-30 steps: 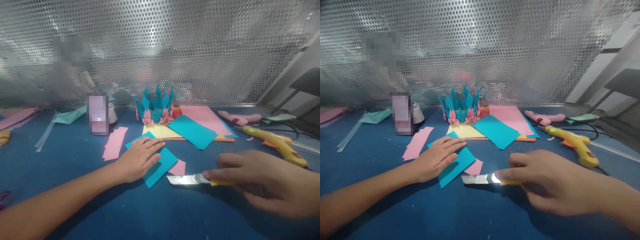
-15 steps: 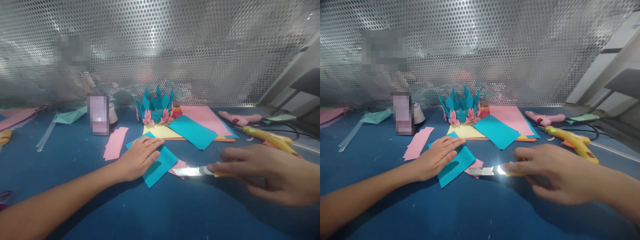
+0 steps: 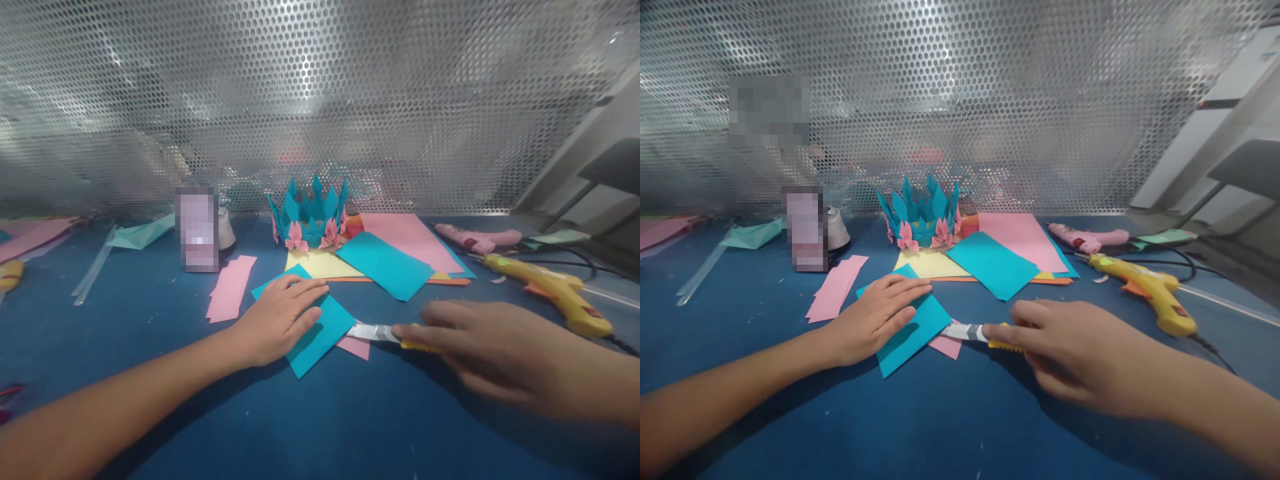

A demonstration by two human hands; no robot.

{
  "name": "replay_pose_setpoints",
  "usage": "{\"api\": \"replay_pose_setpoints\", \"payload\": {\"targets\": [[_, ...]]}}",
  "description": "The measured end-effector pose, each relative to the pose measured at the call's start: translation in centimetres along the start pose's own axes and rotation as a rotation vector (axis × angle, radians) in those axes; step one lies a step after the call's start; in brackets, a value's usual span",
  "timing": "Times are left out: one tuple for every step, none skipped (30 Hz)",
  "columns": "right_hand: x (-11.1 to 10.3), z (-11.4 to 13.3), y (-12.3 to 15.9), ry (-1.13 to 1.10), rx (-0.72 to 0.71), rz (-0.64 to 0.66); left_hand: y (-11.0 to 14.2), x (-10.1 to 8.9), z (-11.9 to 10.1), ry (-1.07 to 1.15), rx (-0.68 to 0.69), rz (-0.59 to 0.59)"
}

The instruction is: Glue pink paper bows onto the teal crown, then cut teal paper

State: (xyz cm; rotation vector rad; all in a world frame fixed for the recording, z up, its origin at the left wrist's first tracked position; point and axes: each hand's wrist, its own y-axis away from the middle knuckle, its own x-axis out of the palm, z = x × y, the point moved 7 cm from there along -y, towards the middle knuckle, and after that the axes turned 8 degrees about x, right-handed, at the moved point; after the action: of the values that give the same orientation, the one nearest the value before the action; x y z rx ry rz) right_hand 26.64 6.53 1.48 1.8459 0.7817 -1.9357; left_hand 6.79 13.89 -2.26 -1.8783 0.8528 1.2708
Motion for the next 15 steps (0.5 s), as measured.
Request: {"api": "replay_pose_setpoints", "payload": {"targets": [[0.4, 0.6, 0.0, -0.015, -0.026, 0.036, 0.0, 0.0, -0.1, -0.006, 0.002, -0.008], [0.8, 1.2, 0.0, -0.032, -0.044, 0.067, 0.1, -0.1, -0.1, -0.01, 0.007, -0.015], [1.0, 1.6, 0.0, -0.049, -0.052, 0.09, 0.1, -0.1, -0.3, -0.011, 0.013, -0.022], [1.2, 1.9, 0.0, -0.061, -0.042, 0.096, 0.2, -0.1, -0.4, -0.011, 0.017, -0.027], [1.3, 2.1, 0.1, -0.072, -0.034, 0.1, 0.2, 0.0, -0.6, -0.008, 0.018, -0.027], [1.5, 2.3, 0.2, -0.08, -0.028, 0.104, 0.2, 0.1, -0.8, -0.004, 0.016, -0.023], [1.7, 2.3, 0.3, -0.081, -0.023, 0.104, 0.2, 0.2, -1.0, -0.001, 0.009, -0.014], [1.9, 2.4, 0.4, -0.075, -0.021, 0.095, 0.2, 0.3, -1.1, -0.001, 0.0, -0.004], [2.0, 2.4, 0.5, -0.064, -0.022, 0.076, 0.2, 0.4, -1.2, -0.002, -0.009, 0.008], [2.2, 2.4, 0.6, -0.05, -0.024, 0.051, 0.2, 0.5, -1.3, -0.006, -0.019, 0.022], [2.3, 2.4, 0.8, -0.035, -0.027, 0.026, 0.2, 0.7, -1.4, -0.014, -0.029, 0.035], [2.5, 2.4, 0.9, -0.019, -0.027, 0.004, 0.2, 0.8, -1.4, -0.025, -0.041, 0.047], [2.6, 2.4, 0.9, -0.003, -0.026, -0.01, 0.2, 0.9, -1.3, -0.04, -0.057, 0.058], [2.8, 2.4, 0.9, 0.012, -0.024, -0.015, 0.3, 1.1, -1.2, -0.057, -0.075, 0.068], [2.9, 2.4, 0.9, 0.027, -0.023, -0.014, 0.3, 1.2, -1.0, -0.075, -0.094, 0.075]]}}
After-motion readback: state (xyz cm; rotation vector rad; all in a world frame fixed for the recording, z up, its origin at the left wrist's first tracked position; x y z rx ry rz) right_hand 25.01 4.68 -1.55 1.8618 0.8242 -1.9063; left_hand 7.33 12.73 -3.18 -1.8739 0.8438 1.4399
